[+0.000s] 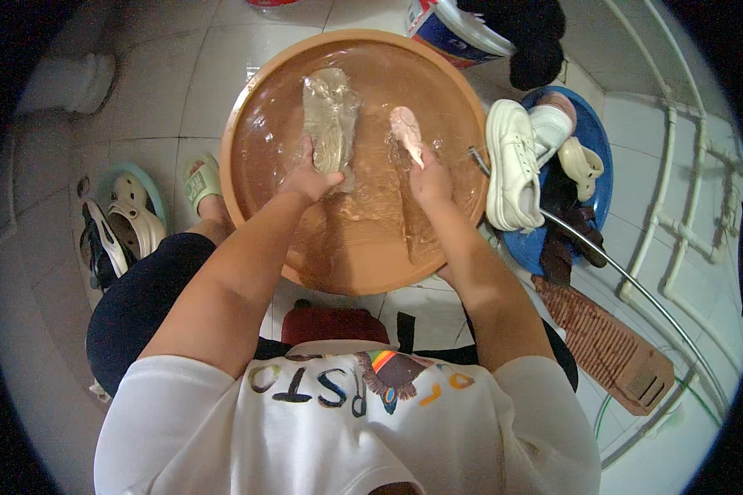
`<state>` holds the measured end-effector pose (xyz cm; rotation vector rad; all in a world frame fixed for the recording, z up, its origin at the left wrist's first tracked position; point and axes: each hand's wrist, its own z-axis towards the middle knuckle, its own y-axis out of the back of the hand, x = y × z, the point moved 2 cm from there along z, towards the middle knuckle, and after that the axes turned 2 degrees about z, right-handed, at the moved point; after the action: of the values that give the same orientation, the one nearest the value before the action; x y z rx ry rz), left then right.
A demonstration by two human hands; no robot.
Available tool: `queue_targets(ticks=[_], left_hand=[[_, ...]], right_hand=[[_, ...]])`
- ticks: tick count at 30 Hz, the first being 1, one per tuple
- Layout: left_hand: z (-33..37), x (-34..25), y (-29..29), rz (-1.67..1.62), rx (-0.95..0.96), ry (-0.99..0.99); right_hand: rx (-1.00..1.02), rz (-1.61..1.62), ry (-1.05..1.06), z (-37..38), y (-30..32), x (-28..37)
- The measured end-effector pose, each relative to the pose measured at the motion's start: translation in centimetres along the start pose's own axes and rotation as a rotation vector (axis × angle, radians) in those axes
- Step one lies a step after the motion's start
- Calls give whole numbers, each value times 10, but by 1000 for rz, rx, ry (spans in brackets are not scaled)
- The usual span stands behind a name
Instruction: The person scrubs a white sneaker with a brush in a basin of water, repeatedly dipping and scrubbing the upper and sole. They rinse the shoe, inspect the sole, and place it into a bucket before repeating the process with a second shoe.
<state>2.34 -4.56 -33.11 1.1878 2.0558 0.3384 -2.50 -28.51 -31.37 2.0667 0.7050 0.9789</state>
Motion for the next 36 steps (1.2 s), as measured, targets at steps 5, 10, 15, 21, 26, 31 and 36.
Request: queue_targets(ticks=[5, 10, 15, 21, 26, 31, 36], left_hand=[[31, 30, -18, 60, 117, -19], [18, 28, 7, -414, 585, 76], [63, 90, -25, -311, 482, -72], [-10, -22, 35, -79, -176, -111], [-77, -94, 56, -135, -270, -134], [-154, -136, 78, 9, -493, -455], [-172, -127, 128, -950, -181, -385]], right_hand=[[246, -105, -13, 42, -56, -81], [3, 64, -76, 46, -40, -22], [170, 323, -4, -3, -17, 62], [104, 901, -78, -17, -51, 45], [363, 991, -322, -37, 24, 92], [539, 1365, -138, -60, 99, 116], [608, 1388, 24, -115, 183, 146]])
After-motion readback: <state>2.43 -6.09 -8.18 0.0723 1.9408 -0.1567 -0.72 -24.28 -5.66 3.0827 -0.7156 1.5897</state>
